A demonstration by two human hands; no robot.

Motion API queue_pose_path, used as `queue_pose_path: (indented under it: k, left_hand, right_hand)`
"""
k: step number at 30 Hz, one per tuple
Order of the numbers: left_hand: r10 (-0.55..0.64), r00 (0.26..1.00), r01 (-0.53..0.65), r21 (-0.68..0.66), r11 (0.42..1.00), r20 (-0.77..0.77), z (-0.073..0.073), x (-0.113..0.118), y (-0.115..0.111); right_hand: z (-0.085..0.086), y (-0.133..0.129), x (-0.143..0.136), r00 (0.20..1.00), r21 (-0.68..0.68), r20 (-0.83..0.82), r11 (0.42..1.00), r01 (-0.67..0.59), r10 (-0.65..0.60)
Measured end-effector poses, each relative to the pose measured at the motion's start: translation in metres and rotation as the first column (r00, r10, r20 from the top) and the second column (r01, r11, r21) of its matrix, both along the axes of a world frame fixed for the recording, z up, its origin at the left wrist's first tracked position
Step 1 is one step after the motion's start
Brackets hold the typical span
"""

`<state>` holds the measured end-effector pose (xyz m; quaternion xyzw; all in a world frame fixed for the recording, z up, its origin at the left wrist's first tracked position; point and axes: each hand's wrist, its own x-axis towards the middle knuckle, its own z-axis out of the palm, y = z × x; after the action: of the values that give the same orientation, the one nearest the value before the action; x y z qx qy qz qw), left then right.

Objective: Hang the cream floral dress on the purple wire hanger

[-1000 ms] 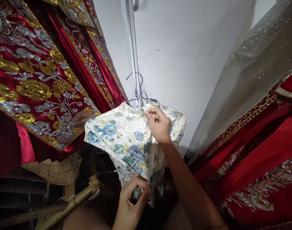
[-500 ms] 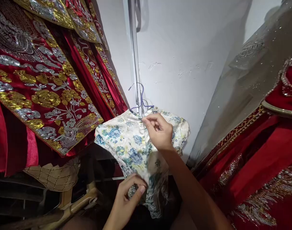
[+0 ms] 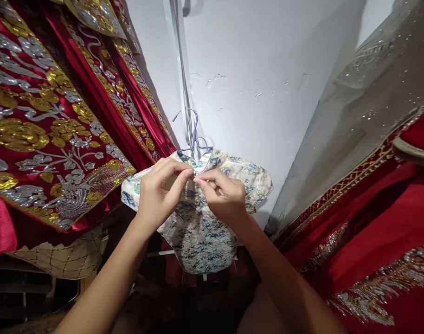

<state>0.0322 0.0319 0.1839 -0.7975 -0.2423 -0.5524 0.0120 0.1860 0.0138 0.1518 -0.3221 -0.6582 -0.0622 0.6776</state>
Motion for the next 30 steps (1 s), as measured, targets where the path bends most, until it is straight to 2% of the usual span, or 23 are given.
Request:
queue_pose_path:
  k: [4, 10, 12, 15, 18, 20, 22, 23, 25, 27, 30]
  left_hand:
    - [0.090, 0.996, -0.091, 0.044, 0.995, 0.027, 0.003, 0.000, 0.003]
    - [0.154, 0.986, -0.156, 0.038, 0.987, 0.061, 0.007, 0.000, 0.010]
    - [0.167, 0.980, -0.170, 0.016, 0.985, 0.104, 0.008, -0.003, 0.015]
    - [0.189, 0.942, -0.179, -0.063, 0.982, 0.276, 0.014, -0.017, 0.027]
    - [0.169, 0.846, -0.077, -0.199, 0.977, 0.505, 0.018, -0.047, 0.041]
    - [0.154, 0.713, 0.104, -0.321, 0.941, 0.684, 0.017, -0.073, 0.049]
    - [0.203, 0.514, 0.321, -0.406, 0.855, 0.833, 0.008, -0.097, 0.055]
    - [0.247, 0.418, 0.393, -0.419, 0.818, 0.874, 0.000, -0.106, 0.057]
    - [0.330, 0.296, 0.471, -0.437, 0.766, 0.896, -0.020, -0.115, 0.063]
    - [0.372, 0.281, 0.453, -0.464, 0.761, 0.885, -0.045, -0.115, 0.067]
    - [0.336, 0.374, 0.320, -0.460, 0.828, 0.865, -0.071, -0.104, 0.070]
  right_hand:
    - [-0.006, 0.006, -0.003, 0.996, 0.025, 0.060, 0.998, 0.062, -0.063]
    - [-0.009, 0.011, -0.002, 0.980, -0.017, 0.197, 0.999, 0.042, -0.038]
    - [-0.018, 0.011, -0.002, 0.961, -0.087, 0.273, 0.996, -0.023, 0.046]
    - [-0.038, 0.003, -0.003, 0.895, -0.204, 0.351, 0.955, -0.213, 0.275]
    - [-0.053, -0.016, -0.001, 0.900, -0.355, 0.182, 0.880, -0.316, 0.397]
    - [-0.057, -0.032, 0.003, 0.909, -0.496, 0.002, 0.790, -0.360, 0.416]
    - [-0.061, -0.048, 0.007, 0.886, -0.591, -0.160, 0.676, -0.439, 0.436]
    - [-0.063, -0.055, 0.008, 0.869, -0.606, -0.229, 0.634, -0.480, 0.439]
    - [-0.072, -0.068, 0.009, 0.848, -0.604, -0.333, 0.597, -0.528, 0.414]
    - [-0.085, -0.078, 0.010, 0.846, -0.606, -0.403, 0.590, -0.533, 0.350]
    - [-0.103, -0.087, 0.014, 0.821, -0.615, -0.515, 0.562, -0.553, 0.245]
